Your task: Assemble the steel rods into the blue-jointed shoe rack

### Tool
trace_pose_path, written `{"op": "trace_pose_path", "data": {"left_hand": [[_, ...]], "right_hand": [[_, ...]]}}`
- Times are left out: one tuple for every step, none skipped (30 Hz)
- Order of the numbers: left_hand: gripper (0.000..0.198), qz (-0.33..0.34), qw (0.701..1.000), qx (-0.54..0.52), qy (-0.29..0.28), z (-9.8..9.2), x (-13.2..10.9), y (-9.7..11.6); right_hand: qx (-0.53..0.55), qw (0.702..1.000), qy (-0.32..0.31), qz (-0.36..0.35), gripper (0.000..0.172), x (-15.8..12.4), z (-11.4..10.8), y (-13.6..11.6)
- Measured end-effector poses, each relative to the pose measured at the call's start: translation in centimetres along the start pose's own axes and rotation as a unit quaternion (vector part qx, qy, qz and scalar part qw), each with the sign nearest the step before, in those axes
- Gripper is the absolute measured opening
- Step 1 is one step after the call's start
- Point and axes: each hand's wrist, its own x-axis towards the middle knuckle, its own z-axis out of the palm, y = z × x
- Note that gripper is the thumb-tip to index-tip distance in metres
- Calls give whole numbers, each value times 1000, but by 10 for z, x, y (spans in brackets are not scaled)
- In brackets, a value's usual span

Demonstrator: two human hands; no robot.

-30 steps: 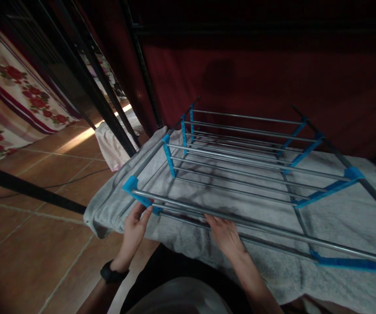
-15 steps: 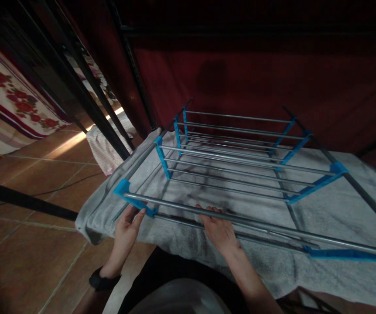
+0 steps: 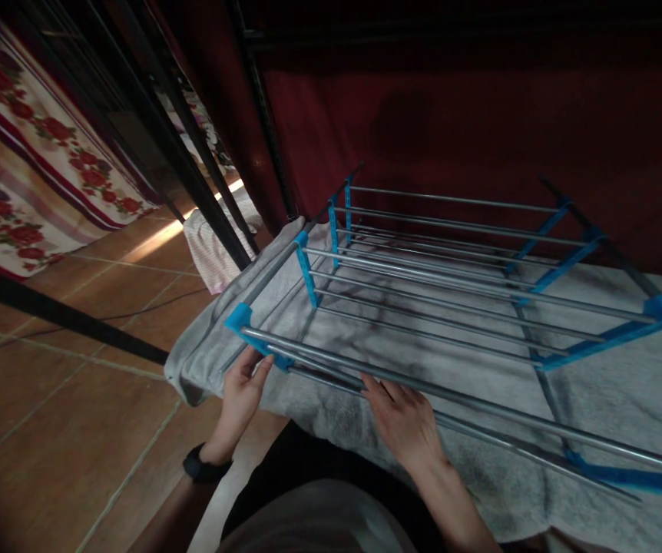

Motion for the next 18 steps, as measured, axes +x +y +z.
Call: {"op": "trace_pose_path", "data": {"left_hand": [[35,-2,1000,-1,-4,0,0,-1],[36,-5,1000,-3,-6,0,0,-1],[37,-6,1000,-6,-7,0,0,-1],[39,-7,1000,-7,-6,0,0,-2],[40,-7,1000,-8,-3,0,0,-2],[41,-5,1000,-9,1,1,0,-2],[41,-3,1000,-9,4,1,0,-2],[41,0,1000,-8,5,1,0,-2],[41,2,1000,-8,5,1,0,-2],[40,3,1000,-8,3,0,0,-1],[40,3,1000,-8,1,0,0,0],[40,4,1000,-8,-1,0,0,1],[40,5,1000,-6,0,1,-1,2],[40,7,1000,-2,1,1,-1,4],[40,10,1000,4,3,1,-2,6],[39,13,1000,10,4,2,-2,8],[39,16,1000,18,4,2,-2,10],[39,20,999,27,3,3,-2,12]], "right_hand": [[2,1000,3,2,33,0,-1,-1],[3,1000,5,4,33,0,-2,-2],[5,1000,7,4,33,0,-3,-2],[7,1000,9,1,33,1,-3,-3],[9,1000,10,-4,33,2,-3,-4],[11,1000,12,-8,33,3,-4,-4],[10,1000,11,-12,33,4,-4,-4],[7,1000,10,-14,33,5,-5,-4],[2,1000,8,-15,33,5,-5,-4],[-3,1000,4,-15,33,6,-6,-4],[-7,1000,1,-15,33,6,-8,-5],[-11,1000,-3,-16,32,6,-9,-5],[-13,1000,-7,-18,32,7,-11,-6],[-15,1000,-8,-20,32,8,-14,-6],[-17,1000,-9,-21,33,9,-16,-7],[-19,1000,-11,-21,33,10,-19,-7],[-19,999,-16,-21,33,11,-22,-8],[-19,999,-24,-20,34,13,-25,-8]]}}
